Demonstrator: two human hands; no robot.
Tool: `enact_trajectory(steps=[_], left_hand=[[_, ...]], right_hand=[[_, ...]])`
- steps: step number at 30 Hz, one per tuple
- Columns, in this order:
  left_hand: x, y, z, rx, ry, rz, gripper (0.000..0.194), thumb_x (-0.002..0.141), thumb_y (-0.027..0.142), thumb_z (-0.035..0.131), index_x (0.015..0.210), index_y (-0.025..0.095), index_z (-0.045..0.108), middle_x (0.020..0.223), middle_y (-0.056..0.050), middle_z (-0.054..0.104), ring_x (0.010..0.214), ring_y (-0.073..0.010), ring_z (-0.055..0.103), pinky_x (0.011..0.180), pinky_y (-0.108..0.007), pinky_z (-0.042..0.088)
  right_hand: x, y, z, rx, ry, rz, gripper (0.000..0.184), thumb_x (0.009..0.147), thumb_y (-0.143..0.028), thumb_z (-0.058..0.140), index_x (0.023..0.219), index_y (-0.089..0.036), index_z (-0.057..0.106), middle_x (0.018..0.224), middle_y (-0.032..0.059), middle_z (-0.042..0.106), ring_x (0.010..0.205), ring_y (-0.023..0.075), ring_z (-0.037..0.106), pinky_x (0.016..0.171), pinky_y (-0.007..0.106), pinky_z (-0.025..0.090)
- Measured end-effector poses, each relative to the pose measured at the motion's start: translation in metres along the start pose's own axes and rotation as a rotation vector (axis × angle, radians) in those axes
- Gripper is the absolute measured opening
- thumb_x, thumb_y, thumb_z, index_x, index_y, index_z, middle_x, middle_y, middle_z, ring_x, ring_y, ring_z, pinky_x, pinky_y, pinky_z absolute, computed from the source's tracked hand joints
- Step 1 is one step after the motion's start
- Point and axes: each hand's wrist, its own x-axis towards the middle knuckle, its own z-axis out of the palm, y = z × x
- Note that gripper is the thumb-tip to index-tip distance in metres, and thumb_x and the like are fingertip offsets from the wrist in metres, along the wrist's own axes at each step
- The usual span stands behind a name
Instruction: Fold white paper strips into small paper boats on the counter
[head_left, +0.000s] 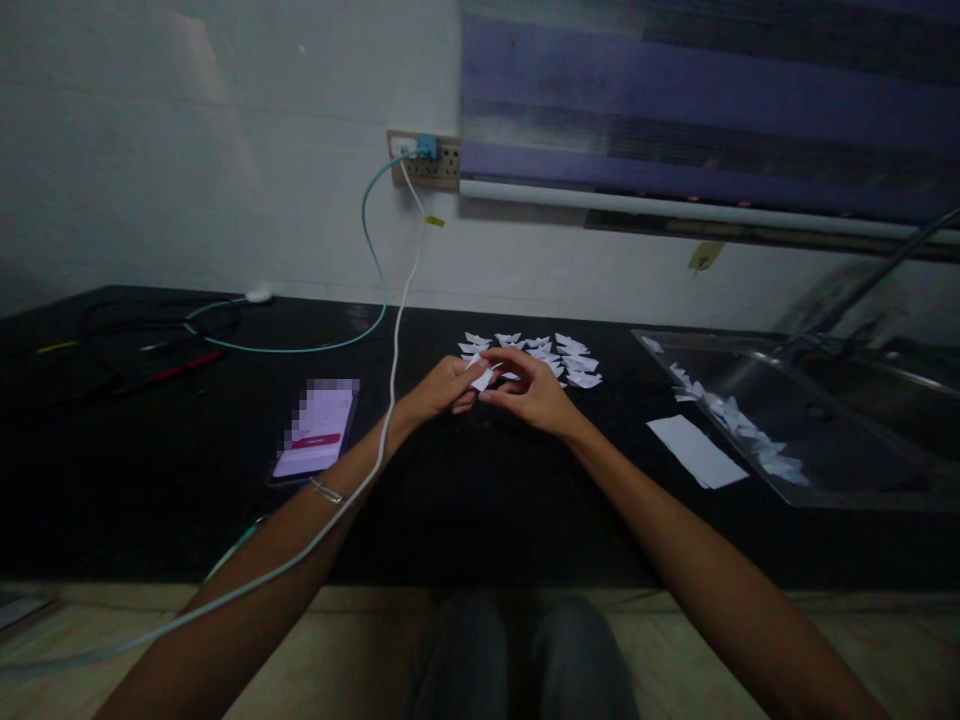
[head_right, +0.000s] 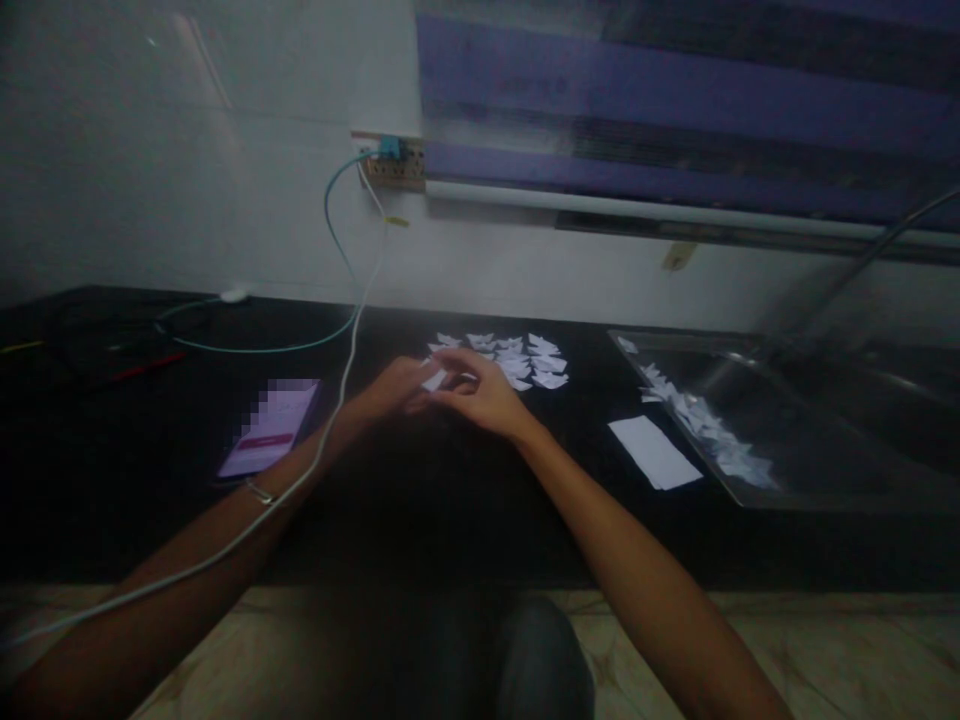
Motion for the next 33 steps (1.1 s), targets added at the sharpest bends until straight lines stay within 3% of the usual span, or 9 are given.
enact_trajectory(steps=[4, 7, 12, 15, 18, 21, 26, 33], left_hand=[[0.001, 0.002, 0.001, -0.039, 0.029, -0.052, 0.054, 0.09, 0.063, 0.045, 0.068, 0.015, 0.055, 0.042, 0.006, 0.037, 0.036, -0.0065, 0.034, 0.039, -0.02, 0.03], [0.003, 0.002, -0.002, -0.039, 0.052, -0.011, 0.052, 0.091, 0.062, 0.044, 0.071, 0.015, 0.055, 0.052, 0.002, 0.048, 0.043, -0.0077, 0.044, 0.043, -0.02, 0.036], [0.004, 0.0, -0.005, 0.079, 0.085, 0.102, 0.052, 0.091, 0.06, 0.044, 0.068, 0.015, 0.053, 0.057, 0.001, 0.054, 0.047, -0.0077, 0.049, 0.048, -0.02, 0.039], [0.003, -0.001, -0.008, 0.104, 0.028, 0.084, 0.055, 0.089, 0.063, 0.046, 0.063, 0.015, 0.051, 0.05, 0.002, 0.05, 0.043, -0.0074, 0.046, 0.046, -0.02, 0.037], [0.003, -0.001, -0.009, 0.065, -0.076, 0.026, 0.053, 0.087, 0.063, 0.049, 0.062, 0.016, 0.05, 0.045, 0.003, 0.049, 0.04, -0.0078, 0.045, 0.044, -0.02, 0.036], [0.005, -0.002, -0.007, 0.034, -0.118, 0.02, 0.048, 0.088, 0.059, 0.05, 0.069, 0.015, 0.054, 0.05, 0.001, 0.053, 0.043, -0.0087, 0.05, 0.044, -0.02, 0.035], [0.005, -0.004, -0.001, -0.02, -0.049, 0.019, 0.043, 0.093, 0.054, 0.045, 0.085, 0.014, 0.056, 0.06, -0.001, 0.058, 0.045, -0.0081, 0.052, 0.041, -0.019, 0.031], [0.002, 0.002, 0.001, 0.051, -0.071, 0.03, 0.047, 0.093, 0.059, 0.041, 0.081, 0.015, 0.053, 0.052, 0.003, 0.053, 0.041, -0.0079, 0.046, 0.042, -0.02, 0.032]], right_hand=[[-0.002, -0.001, 0.0, -0.166, 0.02, -0.064, 0.05, 0.08, -0.032, 0.073, 0.128, -0.027, 0.057, 0.118, 0.0078, 0.063, 0.098, 0.0205, 0.062, 0.077, 0.034, 0.056], [-0.002, -0.002, 0.0, -0.256, 0.053, -0.123, 0.039, 0.089, -0.031, 0.064, 0.127, -0.027, 0.059, 0.115, 0.0071, 0.065, 0.095, 0.0201, 0.063, 0.08, 0.038, 0.055], [-0.002, 0.002, -0.002, -0.474, 0.102, -0.29, 0.025, 0.093, -0.025, 0.058, 0.116, -0.029, 0.065, 0.125, 0.0077, 0.06, 0.119, 0.0249, 0.054, 0.1, 0.05, 0.046], [-0.002, 0.003, -0.005, -0.552, 0.102, -0.356, 0.023, 0.091, -0.024, 0.061, 0.112, -0.03, 0.067, 0.132, 0.0083, 0.054, 0.125, 0.0274, 0.049, 0.098, 0.053, 0.046], [-0.003, 0.0, -0.006, -0.586, 0.023, -0.392, 0.024, 0.092, -0.023, 0.058, 0.115, -0.029, 0.064, 0.128, 0.009, 0.055, 0.123, 0.0268, 0.05, 0.098, 0.051, 0.046], [-0.002, -0.004, -0.006, -0.602, -0.02, -0.405, 0.021, 0.095, -0.02, 0.051, 0.114, -0.024, 0.06, 0.121, 0.0108, 0.057, 0.117, 0.0254, 0.052, 0.098, 0.049, 0.046], [0.002, -0.005, -0.004, -0.612, -0.027, -0.377, 0.015, 0.096, -0.017, 0.044, 0.104, -0.021, 0.057, 0.11, 0.0113, 0.056, 0.109, 0.0251, 0.053, 0.095, 0.045, 0.046], [0.002, -0.006, -0.001, -0.519, -0.016, -0.3, 0.009, 0.096, -0.021, 0.046, 0.097, -0.022, 0.055, 0.104, 0.0084, 0.055, 0.101, 0.0223, 0.053, 0.091, 0.04, 0.046]])
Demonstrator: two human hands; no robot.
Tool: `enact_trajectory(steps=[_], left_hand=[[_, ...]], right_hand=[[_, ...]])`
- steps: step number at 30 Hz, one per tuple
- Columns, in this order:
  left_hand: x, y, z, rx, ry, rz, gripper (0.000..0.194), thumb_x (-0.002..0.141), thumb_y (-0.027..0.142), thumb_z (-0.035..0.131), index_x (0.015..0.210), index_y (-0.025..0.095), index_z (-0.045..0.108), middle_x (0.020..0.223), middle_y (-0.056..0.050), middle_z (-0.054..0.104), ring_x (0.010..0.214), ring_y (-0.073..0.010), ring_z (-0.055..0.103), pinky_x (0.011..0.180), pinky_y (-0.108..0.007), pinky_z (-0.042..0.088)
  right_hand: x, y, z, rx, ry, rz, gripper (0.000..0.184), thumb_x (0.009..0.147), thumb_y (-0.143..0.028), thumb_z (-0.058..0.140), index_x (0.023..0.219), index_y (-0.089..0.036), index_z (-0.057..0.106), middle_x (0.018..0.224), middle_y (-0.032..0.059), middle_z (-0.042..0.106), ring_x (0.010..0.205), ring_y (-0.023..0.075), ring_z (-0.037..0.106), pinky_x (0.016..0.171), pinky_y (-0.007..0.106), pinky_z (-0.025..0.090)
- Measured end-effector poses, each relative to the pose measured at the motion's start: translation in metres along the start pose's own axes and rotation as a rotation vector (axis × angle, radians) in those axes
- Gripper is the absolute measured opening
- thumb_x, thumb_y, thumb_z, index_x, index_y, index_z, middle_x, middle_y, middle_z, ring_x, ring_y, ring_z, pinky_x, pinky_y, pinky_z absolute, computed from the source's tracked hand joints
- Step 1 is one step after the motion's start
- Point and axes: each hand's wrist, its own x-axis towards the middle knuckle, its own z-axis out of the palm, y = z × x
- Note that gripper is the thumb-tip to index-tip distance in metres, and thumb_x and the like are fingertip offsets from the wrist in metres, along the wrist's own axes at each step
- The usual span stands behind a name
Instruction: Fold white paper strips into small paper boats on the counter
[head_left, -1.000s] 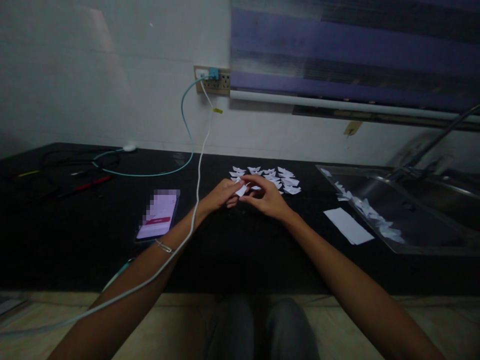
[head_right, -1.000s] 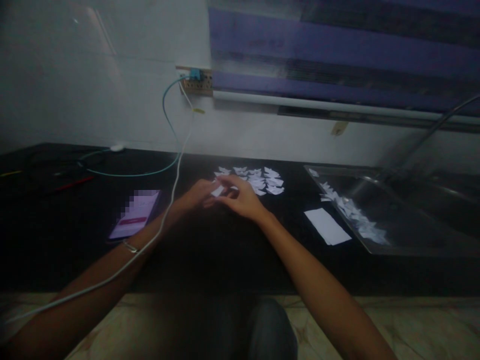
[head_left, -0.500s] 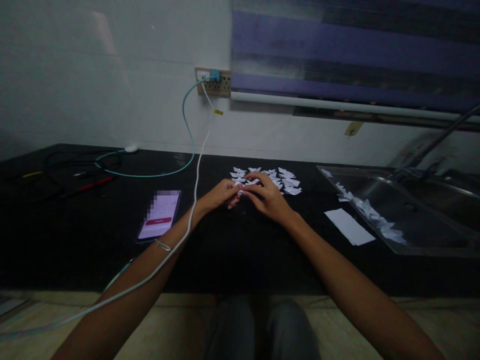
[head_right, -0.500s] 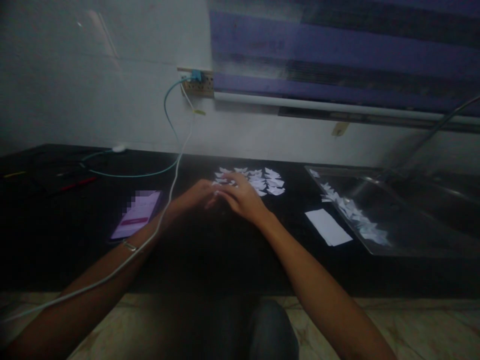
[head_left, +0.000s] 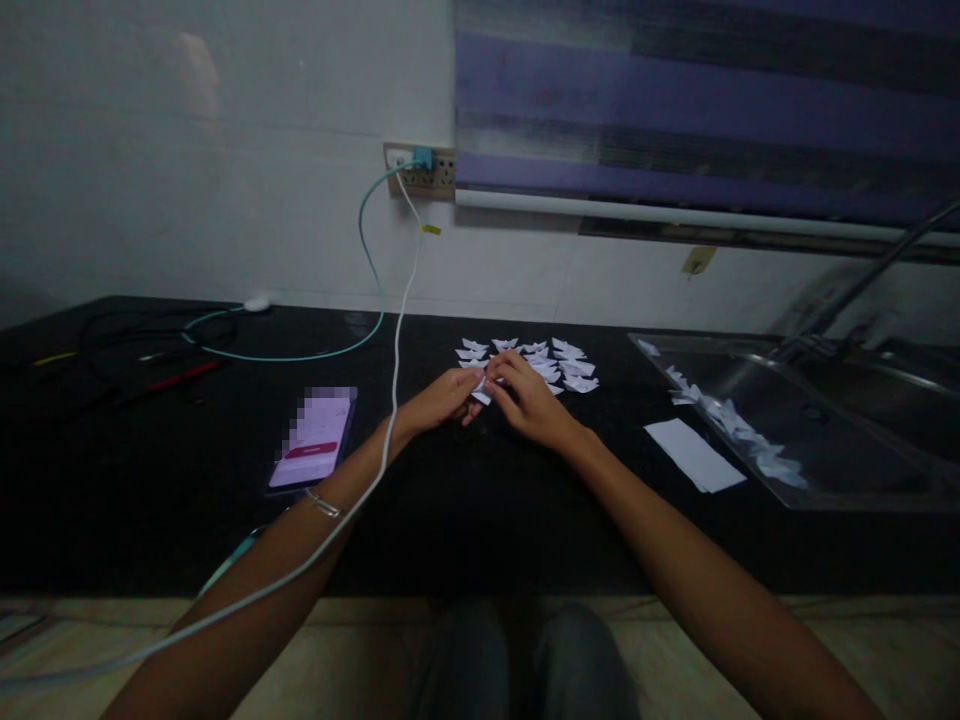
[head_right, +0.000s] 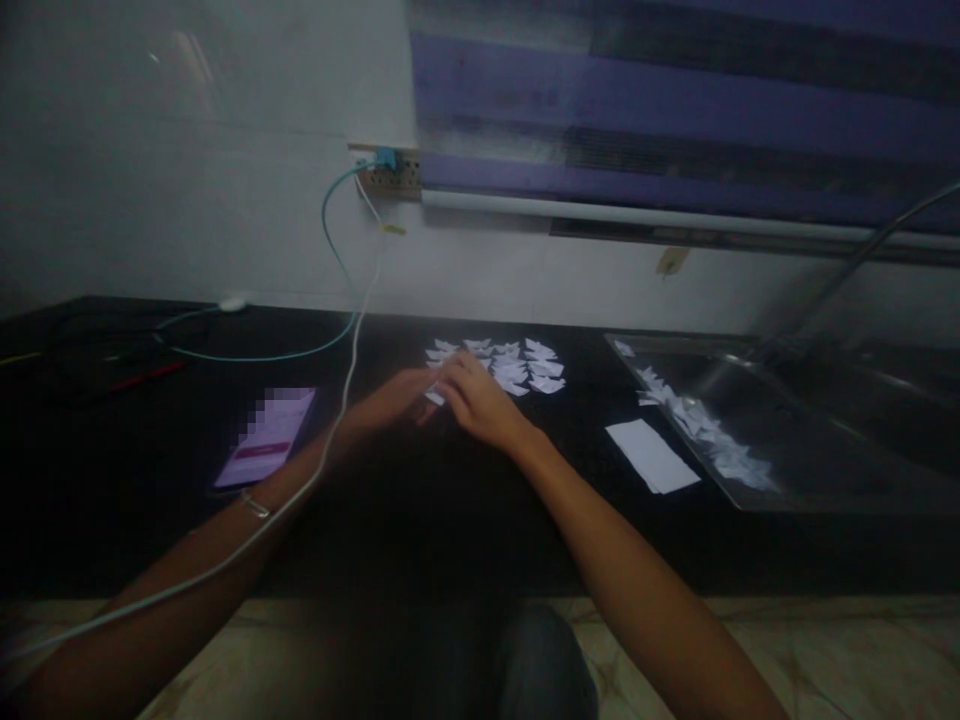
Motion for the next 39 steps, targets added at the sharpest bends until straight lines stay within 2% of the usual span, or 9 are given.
enact_trajectory(steps=[4, 8, 12, 18, 21, 24, 30, 35, 39], left_hand=[[-0.002, 0.003, 0.003, 0.036, -0.01, -0.029, 0.06, 0.093, 0.068, 0.027, 0.078, 0.015, 0.053, 0.054, 0.001, 0.053, 0.043, -0.0086, 0.046, 0.043, -0.021, 0.033], [-0.004, 0.002, 0.004, 0.155, -0.031, 0.075, 0.05, 0.093, 0.063, 0.039, 0.087, 0.015, 0.054, 0.064, 0.0, 0.055, 0.052, -0.01, 0.052, 0.051, -0.022, 0.04], [-0.004, -0.003, 0.005, 0.228, -0.077, 0.056, 0.045, 0.097, 0.057, 0.035, 0.095, 0.016, 0.054, 0.062, 0.002, 0.055, 0.05, -0.0096, 0.05, 0.049, -0.021, 0.039], [0.001, -0.005, 0.005, -0.036, -0.011, -0.039, 0.05, 0.094, 0.062, 0.037, 0.089, 0.015, 0.052, 0.058, 0.003, 0.052, 0.043, -0.0072, 0.048, 0.042, -0.018, 0.031], [0.002, -0.002, 0.002, -0.173, 0.014, -0.144, 0.05, 0.089, 0.063, 0.045, 0.092, 0.014, 0.052, 0.062, 0.001, 0.056, 0.045, -0.0078, 0.053, 0.04, -0.016, 0.027], [0.0, 0.002, -0.001, -0.245, 0.007, -0.19, 0.047, 0.088, 0.06, 0.05, 0.089, 0.013, 0.054, 0.065, -0.002, 0.06, 0.049, -0.0088, 0.057, 0.04, -0.016, 0.026], [-0.002, 0.001, -0.003, -0.201, -0.063, -0.122, 0.047, 0.088, 0.057, 0.052, 0.082, 0.011, 0.057, 0.066, -0.005, 0.063, 0.05, -0.0081, 0.057, 0.039, -0.015, 0.026], [0.0, -0.005, -0.003, -0.098, -0.113, -0.028, 0.054, 0.088, 0.065, 0.049, 0.078, 0.012, 0.056, 0.063, -0.003, 0.062, 0.046, -0.0071, 0.054, 0.039, -0.015, 0.031], [0.0, -0.004, 0.0, -0.054, -0.127, 0.023, 0.057, 0.089, 0.067, 0.044, 0.077, 0.012, 0.055, 0.058, -0.002, 0.06, 0.044, -0.0069, 0.052, 0.04, -0.016, 0.034]], right_hand=[[-0.001, 0.004, 0.002, 0.067, 0.075, 0.063, 0.009, 0.095, -0.024, 0.049, 0.089, -0.021, 0.055, 0.094, 0.0054, 0.056, 0.09, 0.0194, 0.055, 0.082, 0.035, 0.046], [-0.002, 0.011, 0.005, 0.117, 0.13, 0.154, 0.006, 0.092, -0.024, 0.054, 0.087, -0.02, 0.056, 0.087, 0.0032, 0.058, 0.081, 0.0169, 0.056, 0.072, 0.03, 0.045], [-0.002, 0.01, 0.004, 0.13, 0.147, 0.209, 0.009, 0.092, -0.026, 0.055, 0.086, -0.02, 0.058, 0.083, 0.0023, 0.06, 0.077, 0.016, 0.056, 0.067, 0.028, 0.044], [0.0, 0.004, -0.003, 0.21, 0.131, 0.174, 0.008, 0.089, -0.028, 0.062, 0.094, -0.022, 0.064, 0.097, 0.004, 0.06, 0.089, 0.0173, 0.057, 0.07, 0.029, 0.048], [-0.001, 0.009, -0.001, 0.25, 0.094, 0.172, 0.007, 0.085, -0.025, 0.066, 0.092, -0.024, 0.065, 0.101, 0.0041, 0.059, 0.094, 0.0184, 0.057, 0.072, 0.03, 0.049], [-0.002, 0.015, 0.001, 0.289, 0.104, 0.208, 0.004, 0.083, -0.024, 0.068, 0.087, -0.023, 0.066, 0.098, 0.0038, 0.059, 0.094, 0.0185, 0.057, 0.071, 0.03, 0.049], [-0.001, 0.02, 0.003, 0.389, 0.082, 0.272, 0.006, 0.079, -0.024, 0.071, 0.078, -0.021, 0.067, 0.098, 0.0042, 0.057, 0.094, 0.0193, 0.057, 0.067, 0.028, 0.047], [0.0, 0.021, 0.005, 0.351, 0.095, 0.252, 0.008, 0.079, -0.023, 0.07, 0.073, -0.02, 0.065, 0.089, 0.0027, 0.061, 0.09, 0.0182, 0.058, 0.083, 0.034, 0.046], [0.0, 0.022, 0.007, 0.377, 0.067, 0.308, 0.01, 0.08, -0.026, 0.067, 0.074, -0.019, 0.065, 0.084, 0.0023, 0.065, 0.082, 0.0171, 0.059, 0.082, 0.034, 0.046]])
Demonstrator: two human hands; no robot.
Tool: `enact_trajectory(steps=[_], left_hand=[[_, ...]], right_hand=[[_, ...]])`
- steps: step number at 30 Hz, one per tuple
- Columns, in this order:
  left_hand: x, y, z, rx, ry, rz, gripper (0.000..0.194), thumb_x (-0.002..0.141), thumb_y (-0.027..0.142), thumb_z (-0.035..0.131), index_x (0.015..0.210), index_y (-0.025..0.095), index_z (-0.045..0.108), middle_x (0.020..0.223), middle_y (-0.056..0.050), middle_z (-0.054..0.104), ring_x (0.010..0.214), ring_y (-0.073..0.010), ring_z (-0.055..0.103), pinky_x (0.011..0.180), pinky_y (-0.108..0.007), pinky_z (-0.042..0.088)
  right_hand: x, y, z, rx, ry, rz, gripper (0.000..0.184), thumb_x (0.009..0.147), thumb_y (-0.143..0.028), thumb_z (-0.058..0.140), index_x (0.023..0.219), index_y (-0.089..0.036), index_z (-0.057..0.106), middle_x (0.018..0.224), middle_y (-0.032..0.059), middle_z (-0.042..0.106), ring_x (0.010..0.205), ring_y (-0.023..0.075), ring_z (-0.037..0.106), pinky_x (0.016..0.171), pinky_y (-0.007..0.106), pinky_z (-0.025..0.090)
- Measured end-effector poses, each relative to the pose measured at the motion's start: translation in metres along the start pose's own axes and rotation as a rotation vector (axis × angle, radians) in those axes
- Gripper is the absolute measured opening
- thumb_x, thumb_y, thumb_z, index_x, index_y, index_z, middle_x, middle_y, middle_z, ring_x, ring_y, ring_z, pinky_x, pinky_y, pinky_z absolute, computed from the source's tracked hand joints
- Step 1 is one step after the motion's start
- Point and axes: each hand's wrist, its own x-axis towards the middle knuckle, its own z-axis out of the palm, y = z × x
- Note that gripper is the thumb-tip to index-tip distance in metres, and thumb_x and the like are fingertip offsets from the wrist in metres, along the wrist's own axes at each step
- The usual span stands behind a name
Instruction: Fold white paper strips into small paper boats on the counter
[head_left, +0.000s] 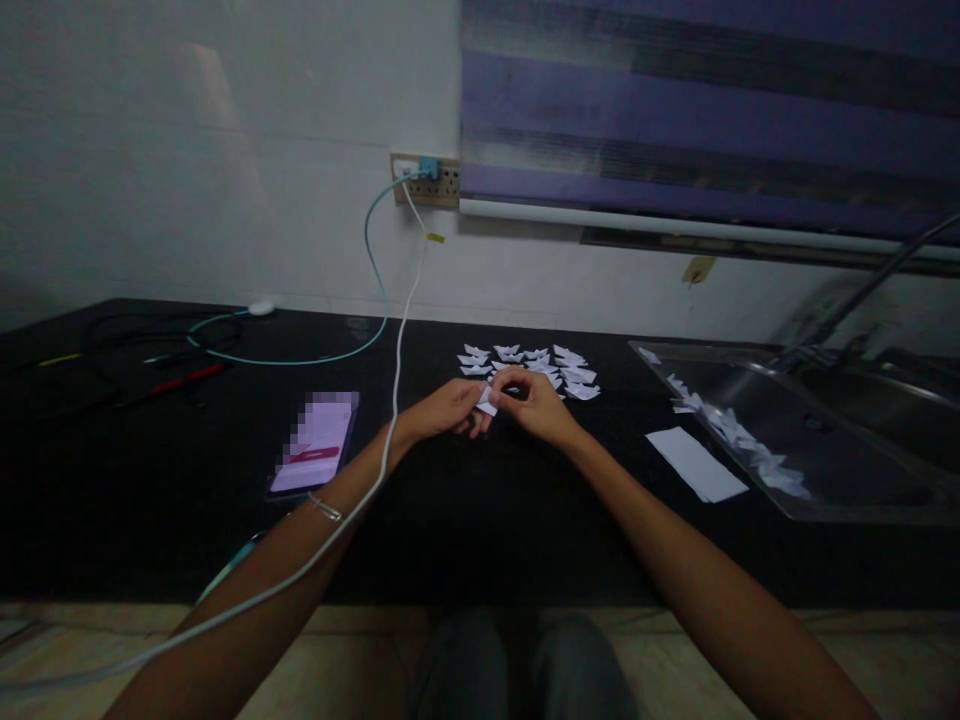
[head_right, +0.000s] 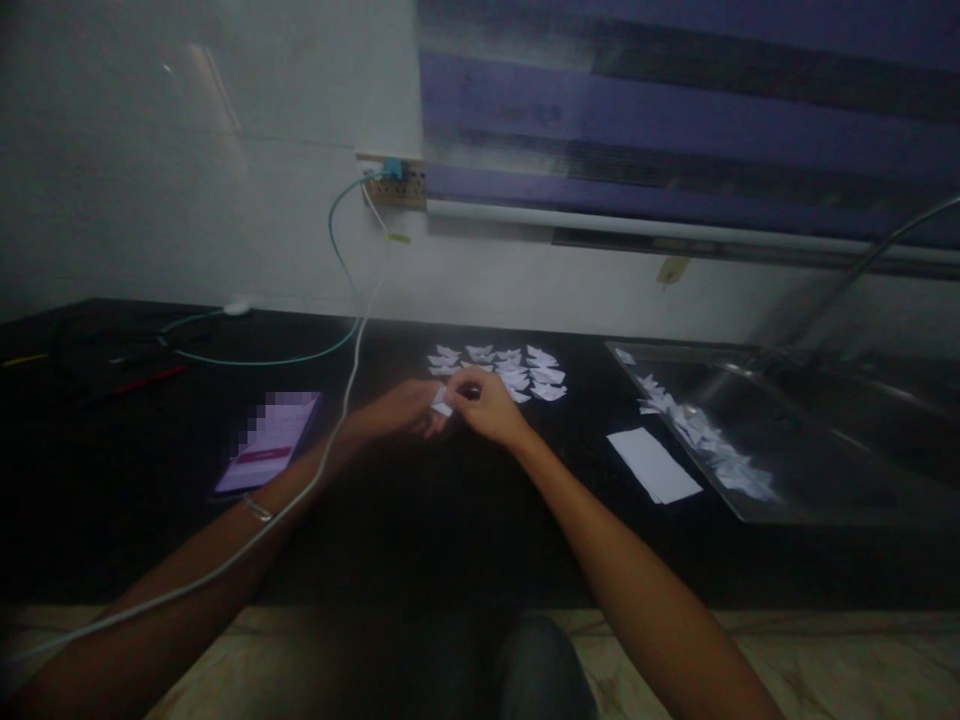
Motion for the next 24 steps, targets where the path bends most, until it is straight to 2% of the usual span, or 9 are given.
enact_trajectory(steps=[5, 9, 12, 16, 20, 22, 24], left_hand=[[0.002, 0.0, 0.003, 0.011, 0.016, -0.043, 0.059, 0.093, 0.065, 0.033, 0.079, 0.013, 0.056, 0.059, -0.003, 0.061, 0.044, -0.0074, 0.054, 0.039, -0.016, 0.032], [0.003, 0.0, 0.004, 0.134, 0.037, 0.004, 0.053, 0.094, 0.061, 0.039, 0.082, 0.012, 0.057, 0.059, -0.002, 0.063, 0.046, -0.0081, 0.057, 0.045, -0.017, 0.038], [0.003, -0.001, 0.004, 0.168, 0.08, 0.03, 0.053, 0.096, 0.059, 0.036, 0.083, 0.012, 0.058, 0.057, -0.002, 0.062, 0.045, -0.009, 0.058, 0.048, -0.018, 0.042], [0.001, -0.005, 0.003, 0.193, 0.089, 0.017, 0.053, 0.097, 0.058, 0.034, 0.084, 0.012, 0.057, 0.056, -0.002, 0.063, 0.045, -0.0102, 0.06, 0.049, -0.019, 0.044], [0.002, -0.005, 0.0, 0.177, 0.101, 0.021, 0.057, 0.093, 0.064, 0.039, 0.08, 0.012, 0.059, 0.058, -0.003, 0.064, 0.046, -0.0099, 0.06, 0.049, -0.018, 0.043], [0.003, -0.004, -0.002, 0.122, 0.117, -0.045, 0.066, 0.091, 0.069, 0.033, 0.073, 0.011, 0.06, 0.054, -0.004, 0.062, 0.043, -0.0092, 0.057, 0.043, -0.018, 0.036], [0.004, -0.004, -0.005, 0.022, 0.109, -0.184, 0.079, 0.09, 0.074, 0.02, 0.07, 0.01, 0.061, 0.048, -0.005, 0.058, 0.037, -0.009, 0.052, 0.037, -0.018, 0.028]], right_hand=[[0.0, -0.001, 0.003, 0.033, 0.015, 0.106, 0.014, 0.079, -0.031, 0.068, 0.074, -0.018, 0.065, 0.078, 0.0022, 0.066, 0.074, 0.0161, 0.061, 0.076, 0.031, 0.047], [0.0, 0.003, 0.004, 0.054, 0.078, 0.176, 0.02, 0.074, -0.034, 0.073, 0.075, -0.017, 0.064, 0.072, 0.0016, 0.065, 0.065, 0.015, 0.059, 0.065, 0.029, 0.047], [-0.001, 0.008, 0.004, 0.024, 0.107, 0.215, 0.026, 0.073, -0.04, 0.075, 0.078, -0.018, 0.063, 0.066, -0.0001, 0.062, 0.058, 0.0139, 0.056, 0.056, 0.027, 0.044], [-0.001, 0.007, 0.003, -0.079, 0.039, 0.14, 0.024, 0.083, -0.042, 0.066, 0.077, -0.018, 0.067, 0.07, 0.001, 0.065, 0.062, 0.0141, 0.057, 0.059, 0.027, 0.044], [-0.001, -0.002, 0.002, -0.147, 0.114, 0.032, 0.018, 0.084, -0.034, 0.067, 0.076, -0.018, 0.068, 0.074, 0.002, 0.065, 0.07, 0.0154, 0.058, 0.066, 0.029, 0.045], [-0.001, -0.006, 0.0, -0.198, 0.17, -0.029, 0.016, 0.083, -0.032, 0.069, 0.076, -0.018, 0.069, 0.075, 0.0022, 0.063, 0.073, 0.0158, 0.057, 0.067, 0.029, 0.044], [-0.003, -0.008, -0.002, -0.254, 0.194, -0.087, 0.015, 0.085, -0.032, 0.068, 0.078, -0.019, 0.072, 0.075, 0.002, 0.061, 0.071, 0.0155, 0.055, 0.066, 0.029, 0.043]])
